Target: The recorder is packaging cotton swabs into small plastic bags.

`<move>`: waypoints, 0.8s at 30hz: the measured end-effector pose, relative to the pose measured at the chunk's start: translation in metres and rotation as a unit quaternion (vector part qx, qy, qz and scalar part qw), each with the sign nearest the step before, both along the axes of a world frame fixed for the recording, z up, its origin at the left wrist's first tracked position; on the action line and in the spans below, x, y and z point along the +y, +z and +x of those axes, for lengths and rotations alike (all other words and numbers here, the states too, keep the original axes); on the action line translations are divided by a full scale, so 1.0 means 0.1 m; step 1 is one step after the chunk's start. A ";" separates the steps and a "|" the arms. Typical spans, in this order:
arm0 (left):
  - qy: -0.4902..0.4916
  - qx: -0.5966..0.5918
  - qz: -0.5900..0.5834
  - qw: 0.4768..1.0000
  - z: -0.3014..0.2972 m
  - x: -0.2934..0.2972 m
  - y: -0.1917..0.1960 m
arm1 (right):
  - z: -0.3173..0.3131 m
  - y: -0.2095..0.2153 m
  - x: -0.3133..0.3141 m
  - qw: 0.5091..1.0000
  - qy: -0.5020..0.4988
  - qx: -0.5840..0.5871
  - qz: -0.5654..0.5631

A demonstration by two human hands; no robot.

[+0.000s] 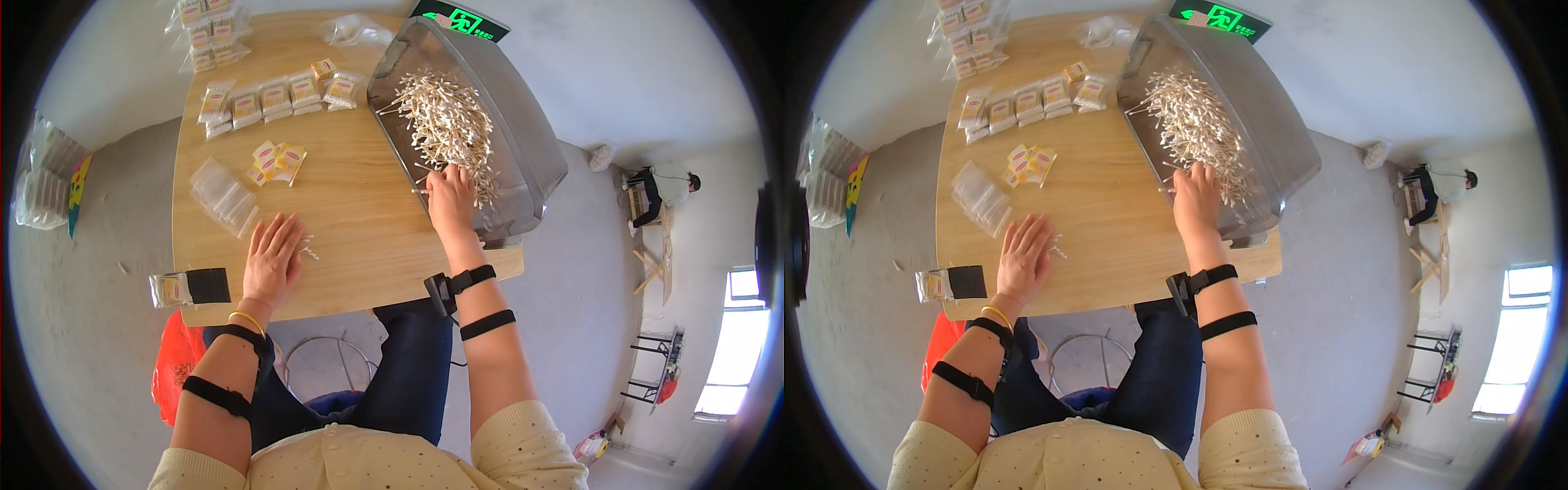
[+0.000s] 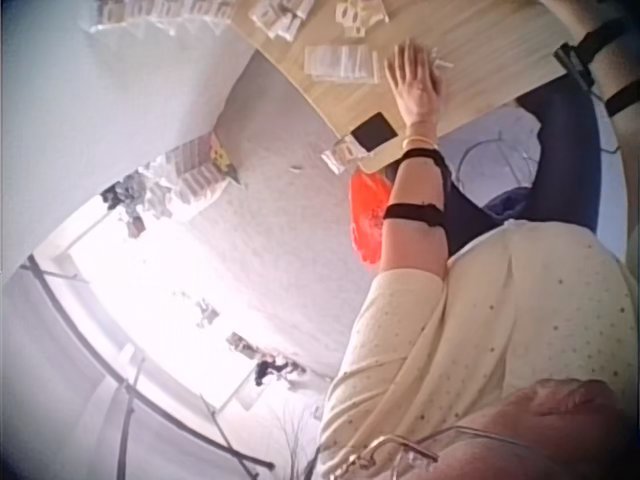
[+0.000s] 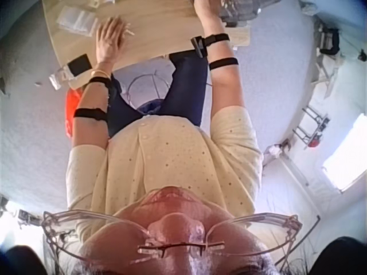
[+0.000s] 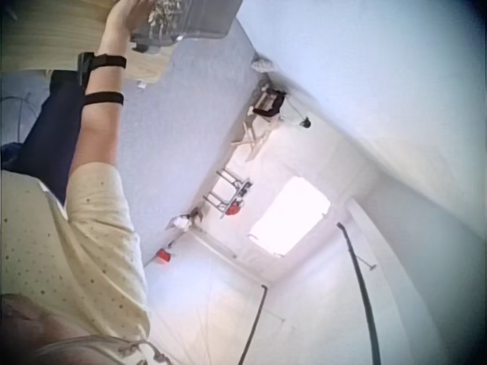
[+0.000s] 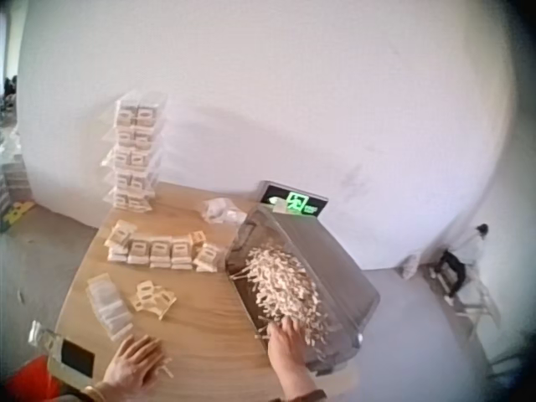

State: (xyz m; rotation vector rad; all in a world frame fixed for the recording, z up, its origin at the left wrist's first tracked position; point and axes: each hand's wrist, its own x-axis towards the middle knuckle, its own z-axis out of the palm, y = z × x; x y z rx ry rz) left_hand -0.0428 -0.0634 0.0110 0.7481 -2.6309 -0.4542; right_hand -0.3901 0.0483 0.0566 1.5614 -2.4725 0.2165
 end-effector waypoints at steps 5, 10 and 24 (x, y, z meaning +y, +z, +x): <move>0.002 0.002 -0.005 1.000 0.03 -0.01 -0.01 | -0.01 0.02 -0.28 0.996 0.056 -0.005 0.066; 0.004 0.004 -0.003 1.000 0.01 0.00 -0.01 | -0.06 -0.08 -0.39 0.995 0.080 -0.015 0.052; 0.010 0.013 0.006 1.000 -0.01 0.01 0.05 | 0.02 0.02 -0.58 0.989 0.048 -0.133 -0.039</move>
